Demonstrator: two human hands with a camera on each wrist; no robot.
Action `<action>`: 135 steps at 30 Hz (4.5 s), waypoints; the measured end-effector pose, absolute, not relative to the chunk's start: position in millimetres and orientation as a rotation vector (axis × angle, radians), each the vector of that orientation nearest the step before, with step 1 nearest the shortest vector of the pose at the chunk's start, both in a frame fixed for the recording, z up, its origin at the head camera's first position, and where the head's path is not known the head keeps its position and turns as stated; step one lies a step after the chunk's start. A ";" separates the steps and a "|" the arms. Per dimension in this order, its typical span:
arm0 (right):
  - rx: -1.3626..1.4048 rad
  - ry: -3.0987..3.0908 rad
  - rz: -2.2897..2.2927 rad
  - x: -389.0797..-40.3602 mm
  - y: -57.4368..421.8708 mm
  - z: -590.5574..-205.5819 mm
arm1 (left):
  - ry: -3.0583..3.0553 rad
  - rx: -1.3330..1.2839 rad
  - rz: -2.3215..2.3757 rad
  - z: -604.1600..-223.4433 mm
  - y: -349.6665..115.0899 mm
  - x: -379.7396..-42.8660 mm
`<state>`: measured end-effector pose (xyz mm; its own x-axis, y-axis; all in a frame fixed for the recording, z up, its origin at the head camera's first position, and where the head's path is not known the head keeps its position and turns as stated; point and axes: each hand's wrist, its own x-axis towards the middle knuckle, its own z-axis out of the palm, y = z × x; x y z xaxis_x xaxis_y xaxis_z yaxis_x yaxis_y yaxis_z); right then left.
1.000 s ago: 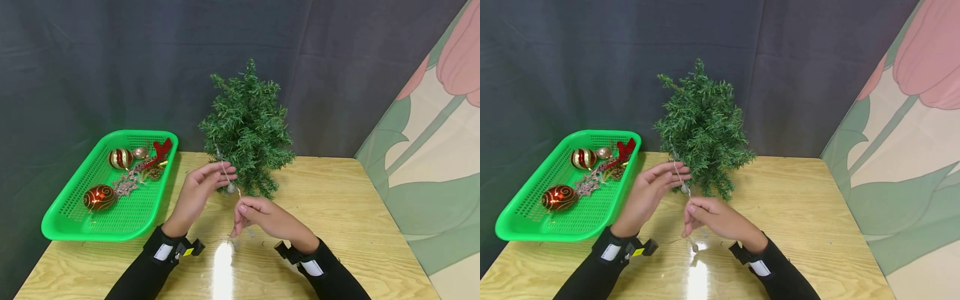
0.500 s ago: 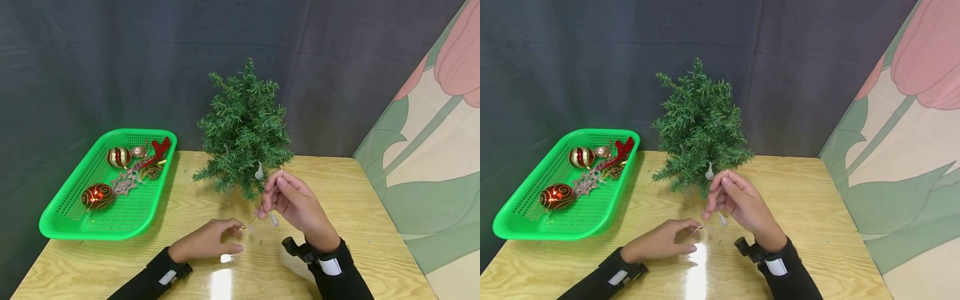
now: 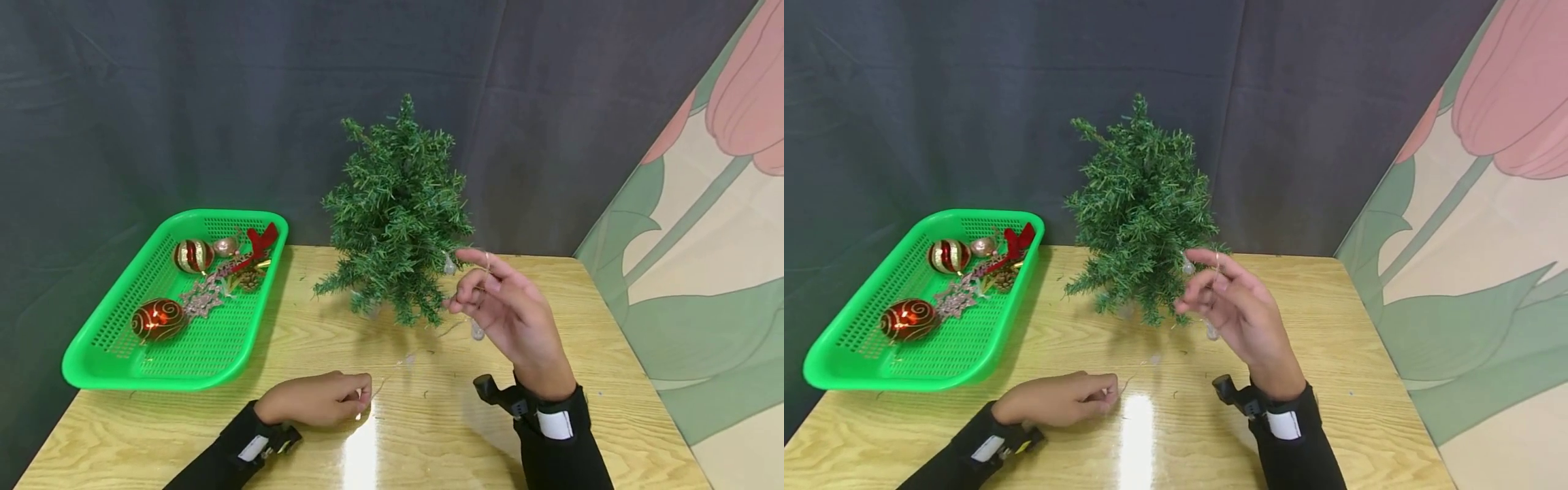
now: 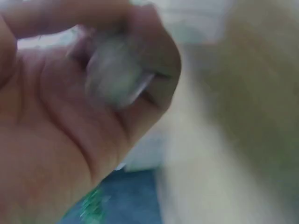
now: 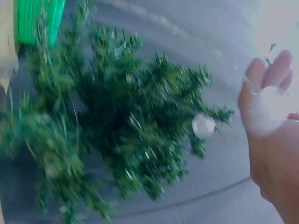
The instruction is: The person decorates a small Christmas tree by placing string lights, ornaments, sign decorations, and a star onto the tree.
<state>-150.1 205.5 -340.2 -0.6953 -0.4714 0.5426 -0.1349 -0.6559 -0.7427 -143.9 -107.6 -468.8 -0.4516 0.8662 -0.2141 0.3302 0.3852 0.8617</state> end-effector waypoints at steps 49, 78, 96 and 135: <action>-0.839 2.430 -2.790 -240.8 193.7 -332.0 | 0.619 1.461 2.390 -196.0 -130.9 -273.7; -1.152 2.839 -2.331 -246.6 184.9 -350.9 | 0.871 1.257 2.513 -179.2 -104.2 -320.8; -0.463 2.730 -2.132 -244.6 186.8 -340.4 | 1.118 0.554 2.738 -210.3 -93.1 -345.7; -0.334 3.096 -1.790 -232.9 195.6 -373.9 | 1.964 0.967 2.557 -284.3 -93.0 -182.9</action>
